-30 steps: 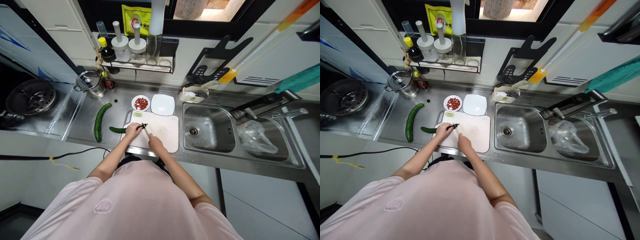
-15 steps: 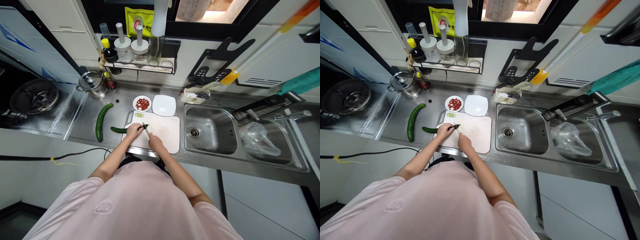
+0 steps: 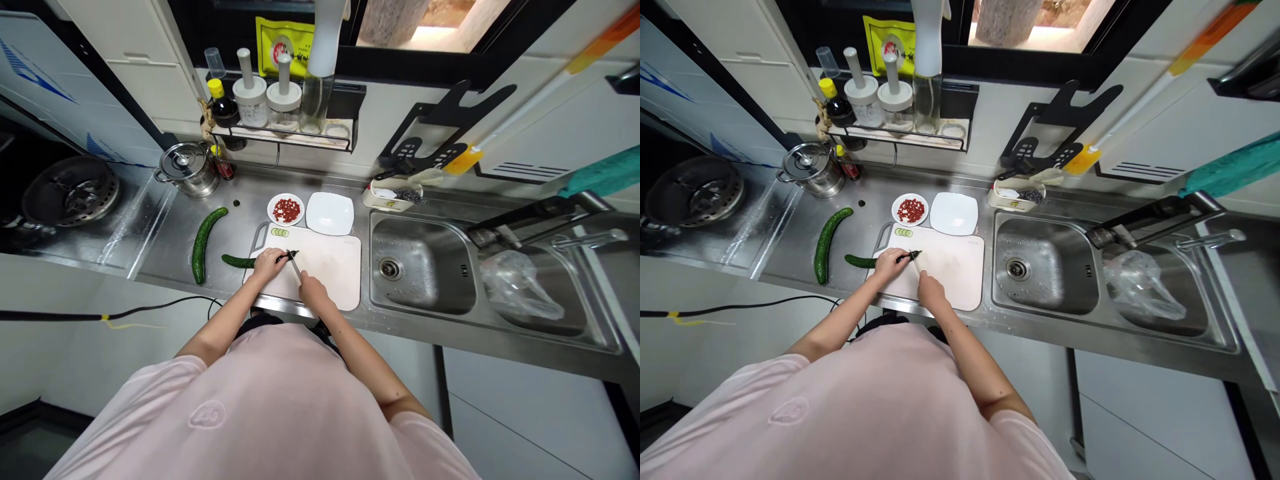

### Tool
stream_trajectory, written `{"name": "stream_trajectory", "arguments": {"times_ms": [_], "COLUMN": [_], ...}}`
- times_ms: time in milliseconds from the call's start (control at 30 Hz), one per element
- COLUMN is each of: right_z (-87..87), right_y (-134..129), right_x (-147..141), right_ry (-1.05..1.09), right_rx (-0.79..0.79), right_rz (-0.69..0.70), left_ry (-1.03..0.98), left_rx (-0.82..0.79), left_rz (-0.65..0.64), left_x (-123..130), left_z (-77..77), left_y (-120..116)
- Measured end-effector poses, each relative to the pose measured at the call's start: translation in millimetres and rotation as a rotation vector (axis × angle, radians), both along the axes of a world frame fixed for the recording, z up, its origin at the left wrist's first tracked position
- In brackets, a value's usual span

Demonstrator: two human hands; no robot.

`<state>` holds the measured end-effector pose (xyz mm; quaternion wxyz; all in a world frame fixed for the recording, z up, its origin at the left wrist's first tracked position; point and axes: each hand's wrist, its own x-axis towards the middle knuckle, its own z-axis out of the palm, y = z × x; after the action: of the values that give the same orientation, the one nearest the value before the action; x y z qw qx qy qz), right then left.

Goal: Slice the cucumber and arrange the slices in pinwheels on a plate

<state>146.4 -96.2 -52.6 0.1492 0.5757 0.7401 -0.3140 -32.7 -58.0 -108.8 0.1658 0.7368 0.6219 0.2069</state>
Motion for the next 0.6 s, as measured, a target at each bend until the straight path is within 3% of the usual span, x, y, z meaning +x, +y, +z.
{"name": "stream_trajectory", "arguments": {"times_ms": [600], "right_z": [-8.8], "right_y": [12.9], "right_x": [-14.2], "right_ry": [0.011], "right_rx": [0.039], "right_rz": [-0.026], "left_ry": [-0.004], "left_rx": [0.002], "left_rz": [-0.007], "left_x": [-0.5], "left_z": [-0.2], "left_y": [-1.0]}}
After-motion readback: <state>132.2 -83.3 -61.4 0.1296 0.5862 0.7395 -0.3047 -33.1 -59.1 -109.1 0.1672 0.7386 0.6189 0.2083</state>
